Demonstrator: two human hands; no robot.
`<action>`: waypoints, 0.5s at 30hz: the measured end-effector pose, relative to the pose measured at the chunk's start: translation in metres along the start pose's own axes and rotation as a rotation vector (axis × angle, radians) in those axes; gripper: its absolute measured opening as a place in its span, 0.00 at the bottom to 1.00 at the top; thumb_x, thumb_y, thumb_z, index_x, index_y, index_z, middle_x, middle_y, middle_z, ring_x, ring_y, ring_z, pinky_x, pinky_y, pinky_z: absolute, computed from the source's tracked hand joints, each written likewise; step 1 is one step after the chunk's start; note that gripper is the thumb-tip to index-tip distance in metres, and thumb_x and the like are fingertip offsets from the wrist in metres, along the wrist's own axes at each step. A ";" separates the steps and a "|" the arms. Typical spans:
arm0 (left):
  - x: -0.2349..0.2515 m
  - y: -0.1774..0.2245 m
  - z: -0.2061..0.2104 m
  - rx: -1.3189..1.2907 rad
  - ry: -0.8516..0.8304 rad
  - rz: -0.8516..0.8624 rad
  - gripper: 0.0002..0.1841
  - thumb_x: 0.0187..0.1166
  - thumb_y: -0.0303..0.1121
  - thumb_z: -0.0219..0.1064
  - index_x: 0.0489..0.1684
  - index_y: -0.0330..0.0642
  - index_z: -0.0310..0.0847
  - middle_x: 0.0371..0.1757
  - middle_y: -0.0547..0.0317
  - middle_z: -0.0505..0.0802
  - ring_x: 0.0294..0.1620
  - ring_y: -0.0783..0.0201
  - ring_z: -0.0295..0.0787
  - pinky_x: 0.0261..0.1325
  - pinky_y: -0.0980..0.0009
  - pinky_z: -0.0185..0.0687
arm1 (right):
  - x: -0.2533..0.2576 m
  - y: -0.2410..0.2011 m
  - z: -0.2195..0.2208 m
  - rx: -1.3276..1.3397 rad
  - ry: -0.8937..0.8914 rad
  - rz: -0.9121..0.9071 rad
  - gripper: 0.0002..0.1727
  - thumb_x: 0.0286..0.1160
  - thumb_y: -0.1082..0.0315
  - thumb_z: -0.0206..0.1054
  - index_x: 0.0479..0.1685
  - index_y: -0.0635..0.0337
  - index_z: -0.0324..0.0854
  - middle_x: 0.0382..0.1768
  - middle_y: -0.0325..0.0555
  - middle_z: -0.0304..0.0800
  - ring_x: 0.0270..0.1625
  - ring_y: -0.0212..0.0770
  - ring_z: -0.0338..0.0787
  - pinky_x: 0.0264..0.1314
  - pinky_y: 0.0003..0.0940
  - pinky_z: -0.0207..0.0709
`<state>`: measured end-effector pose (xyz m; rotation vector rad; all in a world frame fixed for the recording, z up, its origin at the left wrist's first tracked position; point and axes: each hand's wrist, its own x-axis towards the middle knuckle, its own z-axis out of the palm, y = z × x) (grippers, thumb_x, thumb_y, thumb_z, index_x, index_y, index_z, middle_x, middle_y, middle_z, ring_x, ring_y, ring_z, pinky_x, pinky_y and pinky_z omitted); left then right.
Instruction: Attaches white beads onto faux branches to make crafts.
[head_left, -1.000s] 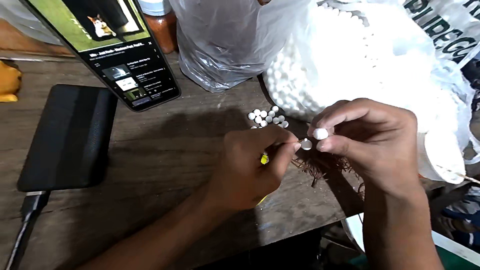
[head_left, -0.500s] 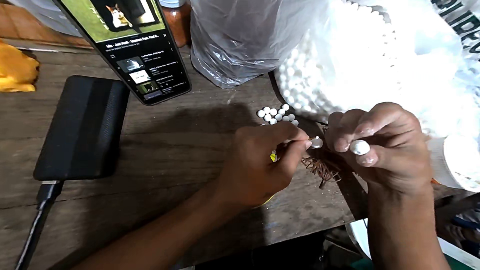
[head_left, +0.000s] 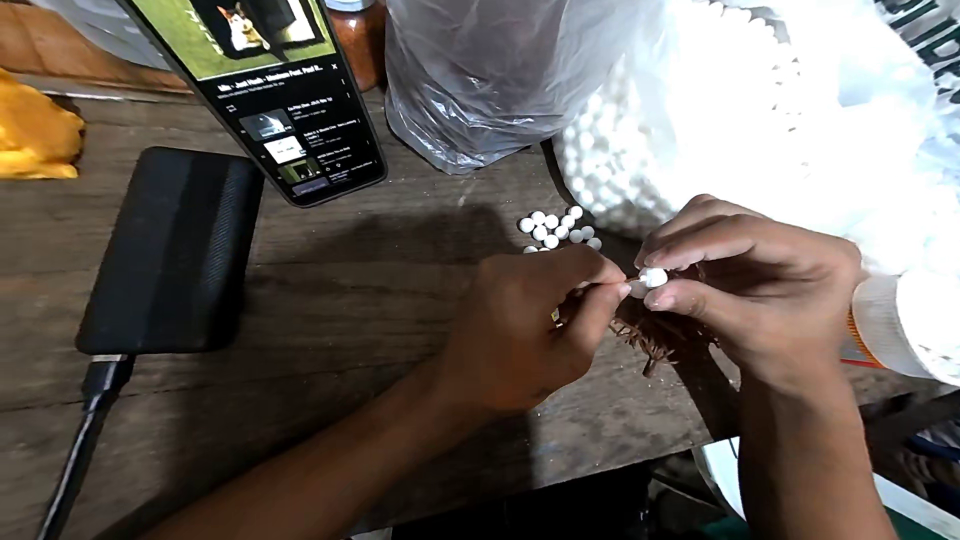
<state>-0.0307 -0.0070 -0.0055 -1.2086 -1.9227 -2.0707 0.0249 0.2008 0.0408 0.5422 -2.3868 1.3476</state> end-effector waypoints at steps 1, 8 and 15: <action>0.000 0.000 0.001 0.001 0.006 0.001 0.04 0.73 0.22 0.70 0.32 0.30 0.90 0.22 0.62 0.87 0.23 0.85 0.77 0.27 0.90 0.73 | 0.000 0.000 0.000 0.006 -0.002 0.001 0.07 0.68 0.61 0.81 0.40 0.49 0.92 0.43 0.29 0.92 0.46 0.26 0.90 0.45 0.18 0.84; 0.000 -0.001 0.002 0.043 0.010 0.009 0.04 0.73 0.22 0.70 0.32 0.32 0.90 0.22 0.62 0.87 0.22 0.84 0.77 0.26 0.88 0.72 | 0.001 -0.002 0.000 -0.018 -0.008 0.008 0.07 0.67 0.62 0.82 0.39 0.49 0.92 0.43 0.29 0.92 0.46 0.27 0.90 0.45 0.19 0.86; -0.003 -0.005 0.004 0.301 -0.001 0.140 0.06 0.74 0.25 0.68 0.28 0.35 0.89 0.19 0.60 0.87 0.20 0.76 0.80 0.23 0.81 0.73 | 0.008 -0.019 -0.012 -0.330 -0.151 -0.045 0.04 0.71 0.64 0.77 0.36 0.53 0.92 0.42 0.31 0.92 0.51 0.27 0.89 0.53 0.22 0.84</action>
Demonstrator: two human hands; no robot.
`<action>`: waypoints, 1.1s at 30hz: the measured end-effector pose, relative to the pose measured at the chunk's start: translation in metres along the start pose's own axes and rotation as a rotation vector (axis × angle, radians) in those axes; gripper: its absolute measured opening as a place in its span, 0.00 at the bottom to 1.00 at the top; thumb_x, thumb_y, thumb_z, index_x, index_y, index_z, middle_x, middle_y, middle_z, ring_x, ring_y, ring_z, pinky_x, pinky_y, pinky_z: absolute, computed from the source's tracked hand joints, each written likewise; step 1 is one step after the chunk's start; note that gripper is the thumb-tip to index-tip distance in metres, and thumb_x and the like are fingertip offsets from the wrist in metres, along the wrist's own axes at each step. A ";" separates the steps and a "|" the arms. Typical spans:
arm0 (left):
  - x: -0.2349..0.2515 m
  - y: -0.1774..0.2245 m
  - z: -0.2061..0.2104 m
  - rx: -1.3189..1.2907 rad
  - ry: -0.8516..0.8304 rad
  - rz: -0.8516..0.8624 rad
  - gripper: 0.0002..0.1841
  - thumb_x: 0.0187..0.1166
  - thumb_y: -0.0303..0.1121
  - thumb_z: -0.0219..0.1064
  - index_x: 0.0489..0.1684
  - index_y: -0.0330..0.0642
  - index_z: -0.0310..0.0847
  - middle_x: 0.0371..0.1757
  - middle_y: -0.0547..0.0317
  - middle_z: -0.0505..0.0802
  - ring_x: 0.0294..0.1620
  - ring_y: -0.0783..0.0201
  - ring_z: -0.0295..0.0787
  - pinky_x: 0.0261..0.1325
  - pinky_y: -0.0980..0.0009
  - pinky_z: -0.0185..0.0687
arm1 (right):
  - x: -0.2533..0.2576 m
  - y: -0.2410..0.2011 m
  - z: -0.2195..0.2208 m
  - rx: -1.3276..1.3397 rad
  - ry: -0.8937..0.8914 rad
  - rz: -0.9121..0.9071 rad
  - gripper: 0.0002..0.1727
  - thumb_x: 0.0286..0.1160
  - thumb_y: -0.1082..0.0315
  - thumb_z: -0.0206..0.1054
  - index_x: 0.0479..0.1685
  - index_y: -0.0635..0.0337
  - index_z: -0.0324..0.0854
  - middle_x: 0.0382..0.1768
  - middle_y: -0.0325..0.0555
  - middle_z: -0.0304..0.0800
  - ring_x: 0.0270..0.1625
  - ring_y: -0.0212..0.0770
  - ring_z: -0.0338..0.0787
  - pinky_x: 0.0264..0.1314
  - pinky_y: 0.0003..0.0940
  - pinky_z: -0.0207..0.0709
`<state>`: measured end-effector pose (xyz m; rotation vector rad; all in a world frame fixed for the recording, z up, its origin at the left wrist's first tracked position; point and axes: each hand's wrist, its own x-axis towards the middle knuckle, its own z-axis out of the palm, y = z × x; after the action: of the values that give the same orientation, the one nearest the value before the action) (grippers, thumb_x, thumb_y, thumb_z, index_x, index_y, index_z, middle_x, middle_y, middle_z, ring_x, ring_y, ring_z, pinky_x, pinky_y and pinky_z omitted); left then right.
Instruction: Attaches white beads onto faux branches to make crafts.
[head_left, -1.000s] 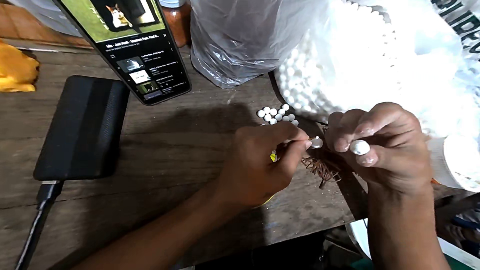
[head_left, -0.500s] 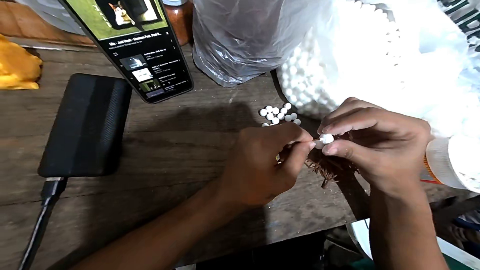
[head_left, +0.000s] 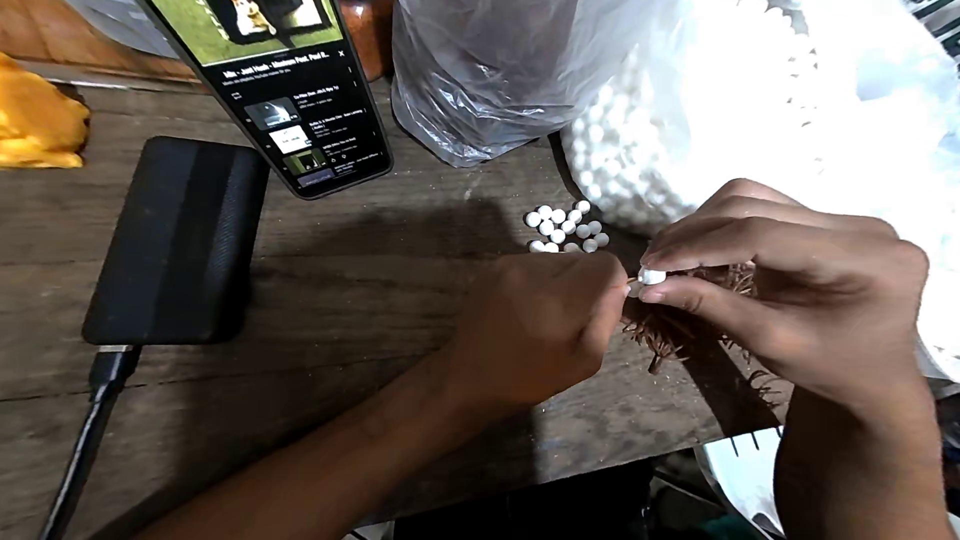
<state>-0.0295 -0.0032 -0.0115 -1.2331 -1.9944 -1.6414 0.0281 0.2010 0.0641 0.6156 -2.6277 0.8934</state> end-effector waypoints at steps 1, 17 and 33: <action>0.000 0.000 0.000 0.023 -0.007 0.014 0.07 0.74 0.25 0.68 0.28 0.35 0.89 0.20 0.59 0.87 0.20 0.75 0.80 0.23 0.80 0.73 | 0.001 -0.001 -0.002 -0.029 -0.024 -0.018 0.04 0.72 0.64 0.76 0.36 0.54 0.93 0.42 0.32 0.92 0.51 0.28 0.89 0.53 0.22 0.83; 0.007 0.003 -0.008 -0.376 -0.025 -0.365 0.04 0.76 0.21 0.69 0.34 0.32 0.89 0.26 0.61 0.93 0.27 0.78 0.90 0.33 0.82 0.88 | -0.033 -0.017 0.018 -0.100 0.295 0.098 0.09 0.76 0.56 0.75 0.44 0.50 0.91 0.43 0.32 0.92 0.46 0.24 0.89 0.49 0.21 0.83; 0.001 0.007 -0.007 -0.423 -0.072 -0.432 0.11 0.87 0.27 0.62 0.47 0.31 0.90 0.30 0.63 0.94 0.29 0.77 0.90 0.35 0.81 0.88 | -0.043 -0.033 0.057 -0.412 0.424 0.118 0.12 0.83 0.65 0.64 0.34 0.61 0.87 0.30 0.48 0.91 0.36 0.34 0.87 0.39 0.25 0.76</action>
<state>-0.0264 -0.0090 -0.0042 -1.0405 -2.1367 -2.3530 0.0735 0.1549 0.0199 0.1453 -2.3665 0.4243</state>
